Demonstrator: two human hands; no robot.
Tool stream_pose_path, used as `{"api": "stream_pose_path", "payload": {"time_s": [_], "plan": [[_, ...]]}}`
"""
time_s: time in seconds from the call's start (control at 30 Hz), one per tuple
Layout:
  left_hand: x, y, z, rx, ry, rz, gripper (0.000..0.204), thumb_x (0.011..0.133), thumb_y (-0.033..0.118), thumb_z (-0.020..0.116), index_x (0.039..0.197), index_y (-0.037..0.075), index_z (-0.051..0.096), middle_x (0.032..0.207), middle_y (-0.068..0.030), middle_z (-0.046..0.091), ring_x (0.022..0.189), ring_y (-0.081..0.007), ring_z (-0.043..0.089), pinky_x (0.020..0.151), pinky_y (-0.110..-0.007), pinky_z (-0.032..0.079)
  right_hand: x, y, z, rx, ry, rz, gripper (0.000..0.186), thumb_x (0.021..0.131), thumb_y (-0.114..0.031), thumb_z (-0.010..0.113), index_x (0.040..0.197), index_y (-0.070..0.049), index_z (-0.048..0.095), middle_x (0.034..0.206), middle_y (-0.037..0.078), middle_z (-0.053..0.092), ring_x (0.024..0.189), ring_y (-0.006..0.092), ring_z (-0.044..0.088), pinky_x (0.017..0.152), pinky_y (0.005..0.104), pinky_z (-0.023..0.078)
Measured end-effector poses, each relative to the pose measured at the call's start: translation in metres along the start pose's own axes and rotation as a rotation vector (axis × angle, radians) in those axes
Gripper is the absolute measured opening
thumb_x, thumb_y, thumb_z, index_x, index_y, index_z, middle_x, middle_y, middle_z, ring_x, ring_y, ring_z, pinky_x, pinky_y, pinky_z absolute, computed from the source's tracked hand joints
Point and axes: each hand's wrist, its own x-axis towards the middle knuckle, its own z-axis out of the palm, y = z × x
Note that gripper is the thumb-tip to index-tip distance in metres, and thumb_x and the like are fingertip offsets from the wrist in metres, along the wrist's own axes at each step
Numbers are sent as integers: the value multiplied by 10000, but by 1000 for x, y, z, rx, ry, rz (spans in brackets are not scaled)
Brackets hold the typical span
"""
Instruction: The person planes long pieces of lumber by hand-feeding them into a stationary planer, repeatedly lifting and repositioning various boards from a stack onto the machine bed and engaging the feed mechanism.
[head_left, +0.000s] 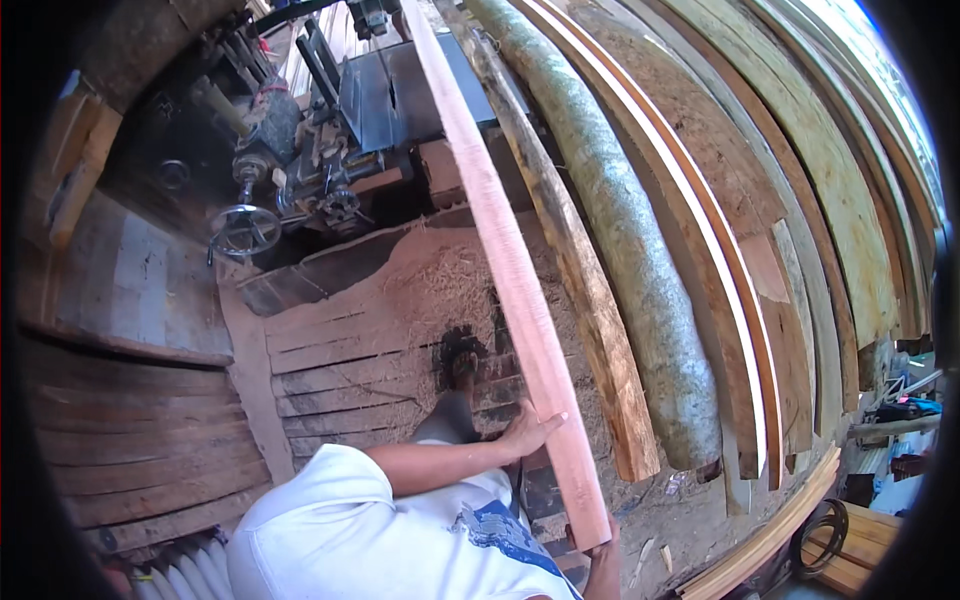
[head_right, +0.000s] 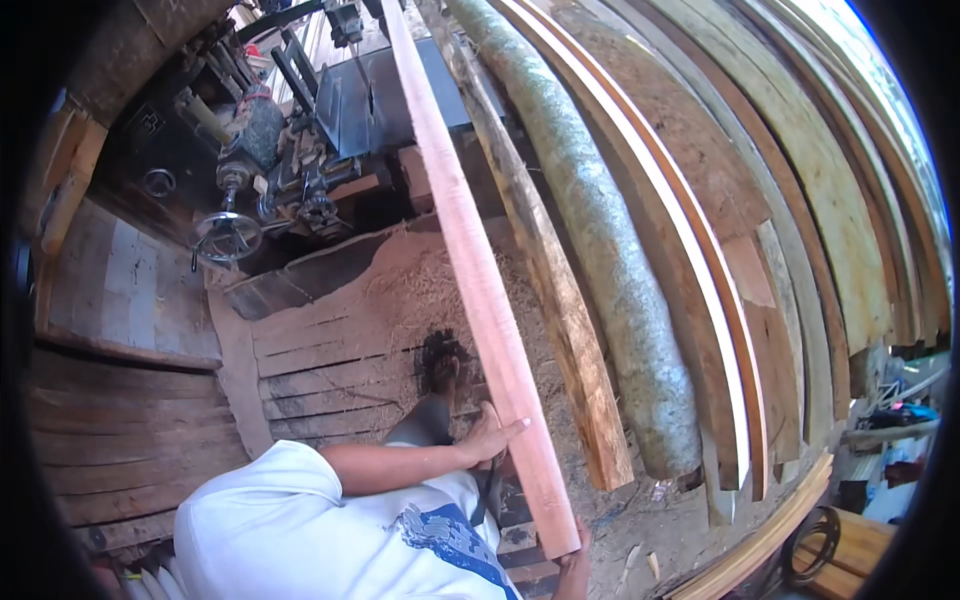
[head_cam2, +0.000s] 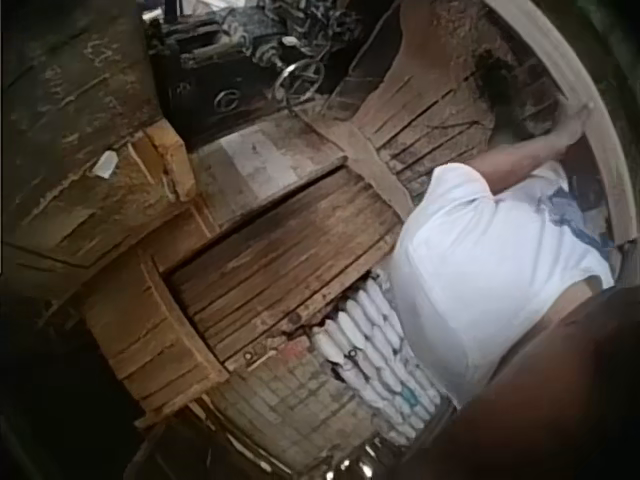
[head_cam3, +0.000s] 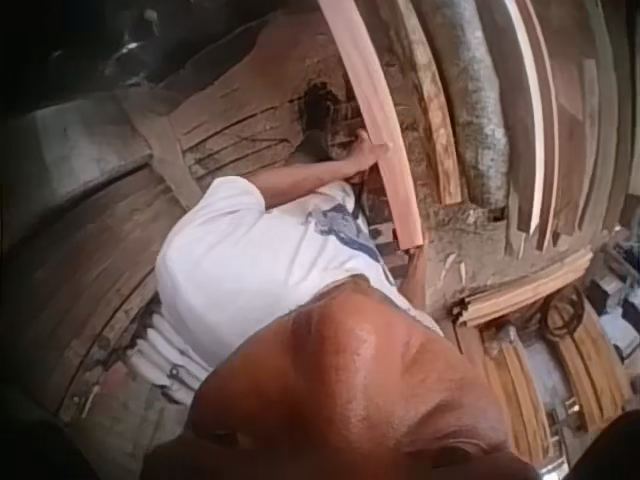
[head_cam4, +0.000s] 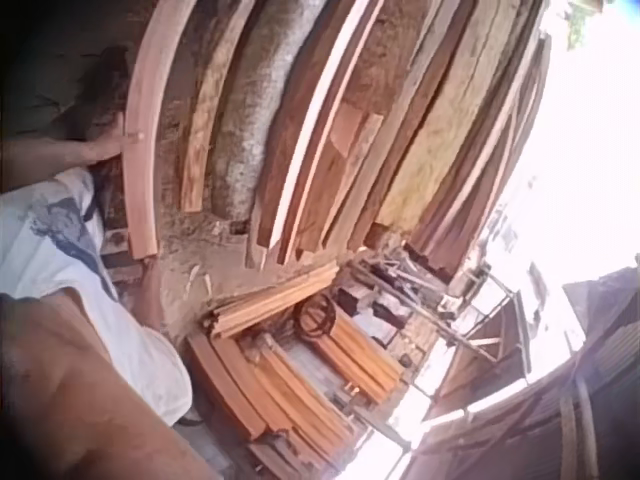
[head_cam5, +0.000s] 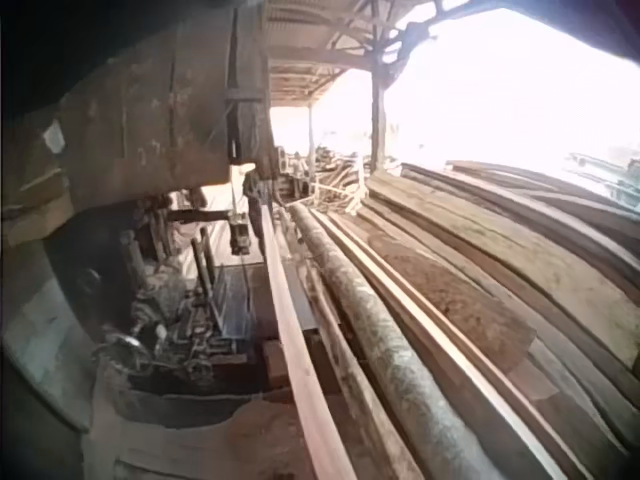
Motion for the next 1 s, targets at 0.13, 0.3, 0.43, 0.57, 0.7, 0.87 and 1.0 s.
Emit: {"api": "stream_pose_path", "payload": {"time_s": [0.13,0.3,0.43,0.57,0.7,0.87,1.0], "plan": [[28,-13,-81,314,-388,388,576,794,511,709,989,-24,625,939,-163,671,878,-240,648,777,-343,513,4,0,-20,-44,151,224,546,872,-502,544,1222,-83,566,1146,188,621,960,393,617,719,642,503],[71,5,-275,358,254,473,322,819,328,741,905,28,661,826,-91,695,797,-166,670,734,-321,541,-47,-70,63,-1332,785,-701,305,926,-301,573,833,-17,635,720,100,645,652,213,614,594,364,489],[123,39,-426,524,612,527,274,820,314,719,806,44,675,798,-138,686,780,-270,682,707,-368,536,-28,-88,288,-867,499,-1199,299,945,-178,543,689,-24,555,603,48,573,551,98,524,524,270,423],[213,67,-549,1056,620,942,341,821,364,688,676,61,634,681,-119,623,695,-304,625,661,-429,505,60,-55,463,-826,-111,-983,147,896,-43,579,779,29,628,681,72,641,627,111,600,599,239,482],[281,87,-630,1354,478,1032,410,878,430,599,666,80,628,672,-95,631,687,-291,644,636,-402,517,146,-20,591,-1290,-379,-834,178,872,-147,665,794,13,666,661,87,633,630,128,602,584,283,470],[350,64,-662,1425,339,1263,406,896,372,586,575,128,541,568,-51,574,536,-235,598,536,-361,480,253,1,745,-1608,-618,-963,216,899,-182,625,806,11,654,675,145,610,608,264,605,583,341,471],[374,79,-625,781,1110,871,377,891,284,601,559,129,514,534,-86,555,482,-295,587,472,-415,451,338,10,899,-1259,-768,-1492,199,926,-167,583,963,13,662,890,192,666,812,327,667,714,375,521]]}}
